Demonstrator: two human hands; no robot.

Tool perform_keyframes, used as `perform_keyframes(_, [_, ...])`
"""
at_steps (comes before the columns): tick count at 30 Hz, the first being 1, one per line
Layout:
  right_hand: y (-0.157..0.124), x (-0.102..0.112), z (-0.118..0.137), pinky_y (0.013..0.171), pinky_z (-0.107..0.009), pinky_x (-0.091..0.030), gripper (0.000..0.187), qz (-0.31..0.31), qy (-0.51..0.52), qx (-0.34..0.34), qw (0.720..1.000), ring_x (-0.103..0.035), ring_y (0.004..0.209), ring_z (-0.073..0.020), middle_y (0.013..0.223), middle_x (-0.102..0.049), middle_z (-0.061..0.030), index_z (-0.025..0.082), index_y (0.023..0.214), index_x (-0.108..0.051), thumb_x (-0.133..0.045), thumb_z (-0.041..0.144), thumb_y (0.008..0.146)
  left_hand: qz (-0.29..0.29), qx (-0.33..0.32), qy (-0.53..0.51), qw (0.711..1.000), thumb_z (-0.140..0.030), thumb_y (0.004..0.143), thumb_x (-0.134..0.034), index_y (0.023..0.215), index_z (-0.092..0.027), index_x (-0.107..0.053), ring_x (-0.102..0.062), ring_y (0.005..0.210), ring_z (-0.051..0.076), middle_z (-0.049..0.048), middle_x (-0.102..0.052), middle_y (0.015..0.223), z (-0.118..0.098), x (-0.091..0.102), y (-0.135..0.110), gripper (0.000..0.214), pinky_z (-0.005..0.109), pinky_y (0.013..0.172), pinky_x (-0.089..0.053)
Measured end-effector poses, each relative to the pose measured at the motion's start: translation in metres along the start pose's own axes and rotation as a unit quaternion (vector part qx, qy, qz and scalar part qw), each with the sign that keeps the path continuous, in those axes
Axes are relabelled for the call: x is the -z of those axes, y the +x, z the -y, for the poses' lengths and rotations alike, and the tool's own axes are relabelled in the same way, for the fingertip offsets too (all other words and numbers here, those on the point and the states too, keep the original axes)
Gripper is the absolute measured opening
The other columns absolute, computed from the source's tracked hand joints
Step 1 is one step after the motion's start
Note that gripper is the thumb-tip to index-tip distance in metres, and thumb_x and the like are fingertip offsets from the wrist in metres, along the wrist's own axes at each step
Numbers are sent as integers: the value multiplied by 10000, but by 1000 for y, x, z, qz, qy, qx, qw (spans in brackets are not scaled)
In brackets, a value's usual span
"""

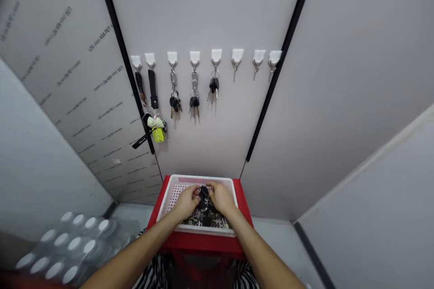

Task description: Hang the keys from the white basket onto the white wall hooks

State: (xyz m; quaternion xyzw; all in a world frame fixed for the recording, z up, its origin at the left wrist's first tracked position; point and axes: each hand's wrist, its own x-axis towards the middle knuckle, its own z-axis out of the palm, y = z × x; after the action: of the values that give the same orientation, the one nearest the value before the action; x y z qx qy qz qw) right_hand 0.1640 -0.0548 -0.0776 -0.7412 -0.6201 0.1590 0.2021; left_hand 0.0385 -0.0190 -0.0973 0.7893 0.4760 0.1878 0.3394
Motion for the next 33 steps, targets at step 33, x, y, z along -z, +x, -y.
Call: perform_keyframes(33, [-6, 103, 56, 546, -198, -313, 164, -87, -111, 144, 979, -486, 601, -113, 649, -553, -23, 181, 644, -508, -349, 195, 681, -29, -112, -346, 931, -88, 579, -489, 818, -114, -494, -503, 717, 105, 43, -569, 803, -77, 52, 10, 240, 216, 670, -389])
